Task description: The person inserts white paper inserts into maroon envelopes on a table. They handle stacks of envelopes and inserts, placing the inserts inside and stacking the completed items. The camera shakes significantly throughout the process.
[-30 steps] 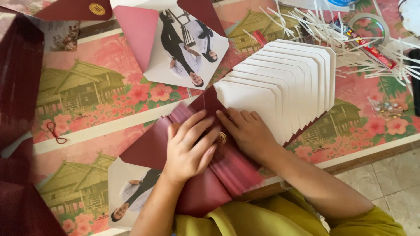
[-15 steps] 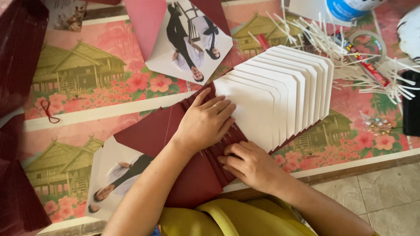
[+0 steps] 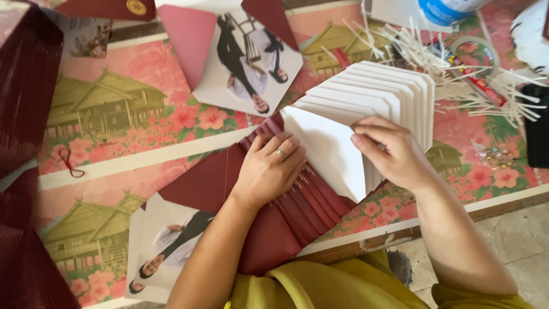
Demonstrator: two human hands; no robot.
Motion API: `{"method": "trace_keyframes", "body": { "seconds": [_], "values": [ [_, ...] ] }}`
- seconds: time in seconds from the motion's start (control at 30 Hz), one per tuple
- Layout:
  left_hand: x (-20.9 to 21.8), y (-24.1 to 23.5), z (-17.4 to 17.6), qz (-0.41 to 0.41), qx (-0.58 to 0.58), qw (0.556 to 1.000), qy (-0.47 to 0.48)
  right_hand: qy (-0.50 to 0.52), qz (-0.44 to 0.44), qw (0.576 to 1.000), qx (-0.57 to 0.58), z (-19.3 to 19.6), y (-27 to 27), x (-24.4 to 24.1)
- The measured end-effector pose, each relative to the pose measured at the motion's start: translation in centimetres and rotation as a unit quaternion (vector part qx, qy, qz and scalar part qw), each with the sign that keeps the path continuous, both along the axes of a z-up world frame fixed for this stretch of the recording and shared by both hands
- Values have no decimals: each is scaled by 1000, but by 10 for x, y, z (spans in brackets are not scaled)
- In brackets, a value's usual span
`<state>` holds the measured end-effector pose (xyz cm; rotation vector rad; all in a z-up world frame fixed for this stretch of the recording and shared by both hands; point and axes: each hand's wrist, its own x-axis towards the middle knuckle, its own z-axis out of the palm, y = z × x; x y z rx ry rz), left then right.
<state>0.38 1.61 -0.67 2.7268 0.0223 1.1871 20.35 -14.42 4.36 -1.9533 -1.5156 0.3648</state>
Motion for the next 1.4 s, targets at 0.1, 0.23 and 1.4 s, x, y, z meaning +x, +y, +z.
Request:
{"method": "trace_keyframes", "body": {
  "seconds": [0.1, 0.23, 1.4],
  "values": [
    [2, -1, 7, 8, -26, 1000, 10, 121, 82, 989, 27, 6, 18, -37],
    [-16, 5, 9, -31, -71, 997, -31, -97, 108, 989, 15, -38, 28, -63],
    [17, -10, 2, 37, -1, 986, 161, -156, -109, 973, -128, -24, 3, 40]
  ]
}}
